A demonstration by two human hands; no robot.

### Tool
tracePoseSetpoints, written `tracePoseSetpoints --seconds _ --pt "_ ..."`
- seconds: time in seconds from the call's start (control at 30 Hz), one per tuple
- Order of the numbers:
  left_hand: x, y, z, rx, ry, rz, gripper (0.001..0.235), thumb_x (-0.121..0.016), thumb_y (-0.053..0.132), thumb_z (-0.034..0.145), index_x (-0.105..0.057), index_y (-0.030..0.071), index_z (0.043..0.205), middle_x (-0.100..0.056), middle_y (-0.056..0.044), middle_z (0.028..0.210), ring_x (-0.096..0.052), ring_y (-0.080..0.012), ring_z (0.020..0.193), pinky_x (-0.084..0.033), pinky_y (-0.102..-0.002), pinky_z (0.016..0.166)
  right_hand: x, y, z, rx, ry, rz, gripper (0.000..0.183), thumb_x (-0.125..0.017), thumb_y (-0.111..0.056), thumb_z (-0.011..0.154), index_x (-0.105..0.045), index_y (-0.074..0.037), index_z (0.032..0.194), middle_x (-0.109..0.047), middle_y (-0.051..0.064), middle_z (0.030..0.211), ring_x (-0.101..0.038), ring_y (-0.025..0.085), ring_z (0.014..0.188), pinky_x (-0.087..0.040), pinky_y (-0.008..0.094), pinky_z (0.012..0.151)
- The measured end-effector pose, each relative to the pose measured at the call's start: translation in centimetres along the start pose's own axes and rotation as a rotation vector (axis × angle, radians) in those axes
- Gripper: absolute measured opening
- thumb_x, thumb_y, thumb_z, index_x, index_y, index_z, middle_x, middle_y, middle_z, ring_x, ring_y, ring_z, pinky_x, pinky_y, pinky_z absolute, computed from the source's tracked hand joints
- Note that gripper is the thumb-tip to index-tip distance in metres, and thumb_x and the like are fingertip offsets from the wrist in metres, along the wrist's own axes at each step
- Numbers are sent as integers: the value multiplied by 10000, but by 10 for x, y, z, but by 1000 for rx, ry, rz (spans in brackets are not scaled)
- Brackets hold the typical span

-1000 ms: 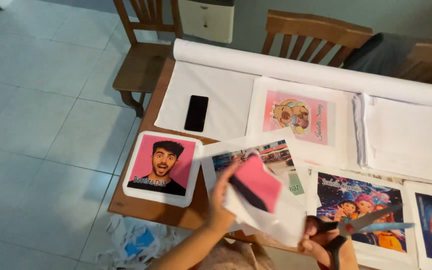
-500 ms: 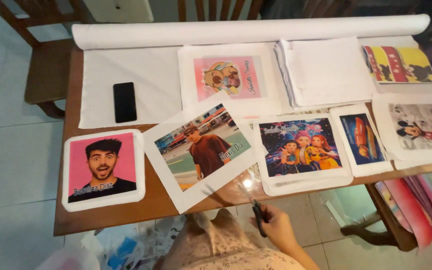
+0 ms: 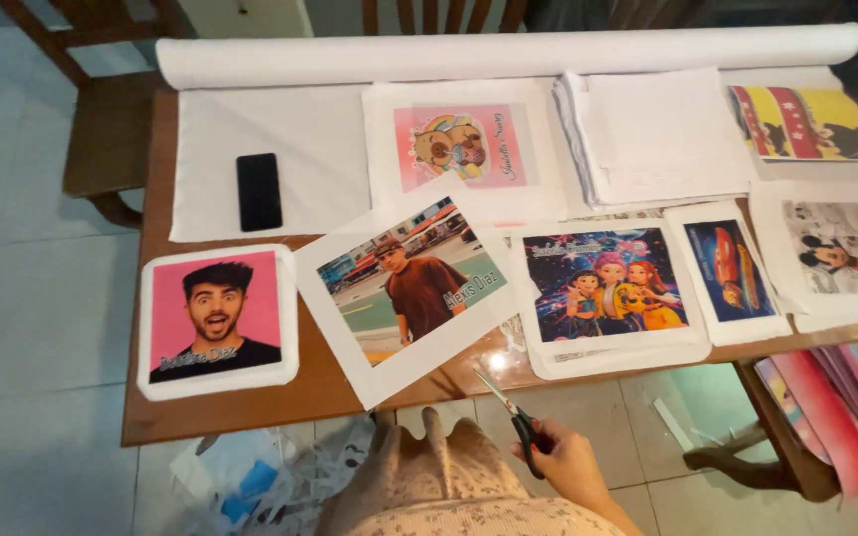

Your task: Cutting out printed images from paper sheets using scissors on a work table.

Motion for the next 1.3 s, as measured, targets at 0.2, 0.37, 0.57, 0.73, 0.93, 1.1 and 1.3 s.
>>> tracePoseSetpoints --seconds 0.2,0.37,0.57,0.73,0.93,1.1,1.3 --pt "-9 289 36 -149 -213 104 341 -544 248 982 -676 139 1277 -651 -100 1284 -608 -299 1211 -494 -449 1032 -13 3 -4 8 -45 37 502 -883 -456 715 -850 -154 1115 -692 6 705 -551 123 693 -427 273 670" --pt "-64 344 51 -205 -119 -178 387 -613 166 907 -630 65 1281 -563 -117 1364 -556 -310 1257 -474 -444 1051 -8 -15 10 13 36 190 462 -818 -417 781 -808 -106 1122 -791 38 883 -641 118 797 -517 288 695" --pt "-77 365 67 -542 -246 223 521 -611 299 927 -532 153 1421 -388 -71 1599 -307 -327 1488 -265 -556 1177 11 -41 44 155 166 225 419 -809 -439 787 -795 -93 1023 -752 31 792 -583 119 711 -449 288 651" --pt "-85 369 64 -631 -403 476 676 -565 467 966 -359 233 1567 -209 -57 1686 -138 -287 1555 -114 -599 1212 -8 -33 49 92 5 311 335 -849 -366 795 -769 -75 941 -768 72 723 -766 159 681 -498 282 500" --pt "-92 361 48 -277 -160 -94 625 -675 274 866 -500 114 1444 -326 -178 1617 -325 -437 1439 -332 -584 1130 -43 8 45 153 -112 365 296 -926 -312 743 -833 -69 884 -662 9 686 -513 106 651 -368 248 599" --pt "-74 366 39 350 -228 -438 534 -627 184 901 -512 70 1409 -668 -84 1363 -680 -242 1117 -515 -379 995 -55 29 31 163 -229 309 302 -896 -373 769 -794 -89 769 -532 -5 633 -435 113 640 -310 259 632" --pt "-68 384 49 467 -342 -465 357 -592 229 893 -690 63 1194 -779 -88 1049 -755 -208 921 -549 -346 829 -65 21 23 128 -641 383 572 -782 -465 889 -466 -112 569 -413 23 500 -417 120 457 -385 245 517"
Point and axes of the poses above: each hand's wrist, its own z-axis towards the middle knuckle, its own x-axis out of the back of the hand, y = z × x, the point moved 1 cm from there along z, towards the middle knuckle
